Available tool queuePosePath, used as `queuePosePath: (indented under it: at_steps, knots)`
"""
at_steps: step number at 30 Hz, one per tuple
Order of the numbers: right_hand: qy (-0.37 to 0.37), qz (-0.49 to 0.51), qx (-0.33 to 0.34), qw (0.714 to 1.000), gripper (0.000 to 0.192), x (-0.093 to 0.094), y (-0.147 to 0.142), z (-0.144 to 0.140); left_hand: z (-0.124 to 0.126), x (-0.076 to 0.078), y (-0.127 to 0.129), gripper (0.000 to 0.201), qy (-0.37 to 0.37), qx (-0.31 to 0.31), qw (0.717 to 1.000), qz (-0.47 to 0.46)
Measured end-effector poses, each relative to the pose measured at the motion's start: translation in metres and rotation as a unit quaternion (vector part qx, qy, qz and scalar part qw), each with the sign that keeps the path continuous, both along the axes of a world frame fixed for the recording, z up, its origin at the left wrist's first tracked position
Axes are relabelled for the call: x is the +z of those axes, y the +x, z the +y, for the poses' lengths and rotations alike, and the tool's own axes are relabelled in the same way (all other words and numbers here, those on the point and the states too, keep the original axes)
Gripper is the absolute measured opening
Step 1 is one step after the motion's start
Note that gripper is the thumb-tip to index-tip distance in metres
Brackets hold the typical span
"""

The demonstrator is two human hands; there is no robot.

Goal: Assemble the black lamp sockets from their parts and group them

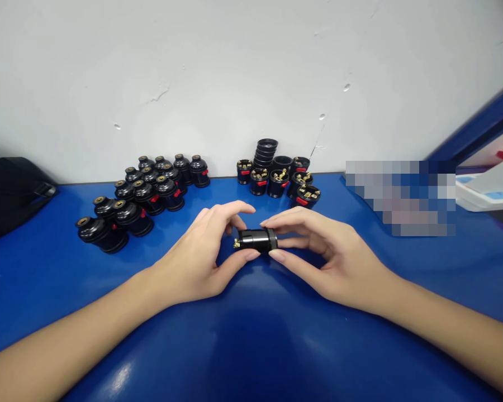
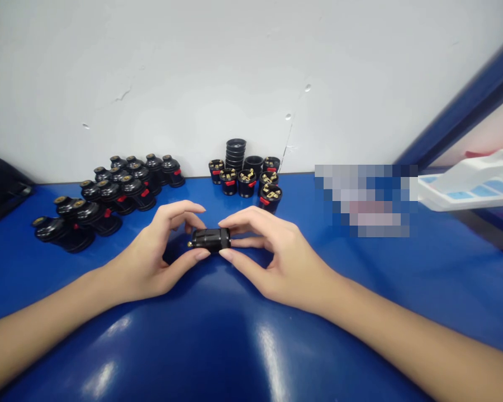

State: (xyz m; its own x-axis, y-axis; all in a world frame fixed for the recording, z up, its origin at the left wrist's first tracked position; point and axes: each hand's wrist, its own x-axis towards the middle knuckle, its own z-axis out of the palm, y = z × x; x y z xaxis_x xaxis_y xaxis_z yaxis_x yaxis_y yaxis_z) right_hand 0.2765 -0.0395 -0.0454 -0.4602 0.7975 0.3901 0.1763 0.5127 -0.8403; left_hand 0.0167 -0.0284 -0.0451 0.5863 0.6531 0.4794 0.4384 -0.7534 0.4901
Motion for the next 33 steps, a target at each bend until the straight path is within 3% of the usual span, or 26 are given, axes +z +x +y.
queuePosePath:
  at_steps: [5, 12, 22, 28, 33]
  knots:
    - [0.000, 0.004, 0.005, 1.000, 0.029, -0.0004, 0.0008, 0.0001, 0.0013, -0.0005, -0.0001, 0.064, 0.069, -0.004, 0.998, 0.001]
    - [-0.003, 0.005, 0.008, 1.000, 0.030, -0.0010, -0.0001, -0.0002, -0.0030, 0.0068, 0.0011, 0.032, -0.003, 0.034, 0.998, 0.050]
    - [-0.011, 0.018, 0.002, 1.000, 0.029, -0.0016, -0.0004, -0.0006, -0.0005, -0.0019, -0.0007, 0.062, 0.026, 0.006, 1.000, -0.011]
    - [-0.006, 0.007, 0.008, 1.000, 0.030, -0.0021, -0.0002, 0.0005, -0.0037, 0.0033, 0.0001, 0.044, -0.028, 0.021, 0.999, 0.008]
    - [-0.006, 0.006, 0.003, 1.000, 0.030, -0.0017, 0.0000, 0.0010, -0.0020, -0.0005, -0.0007, 0.052, -0.007, 0.012, 1.000, -0.013]
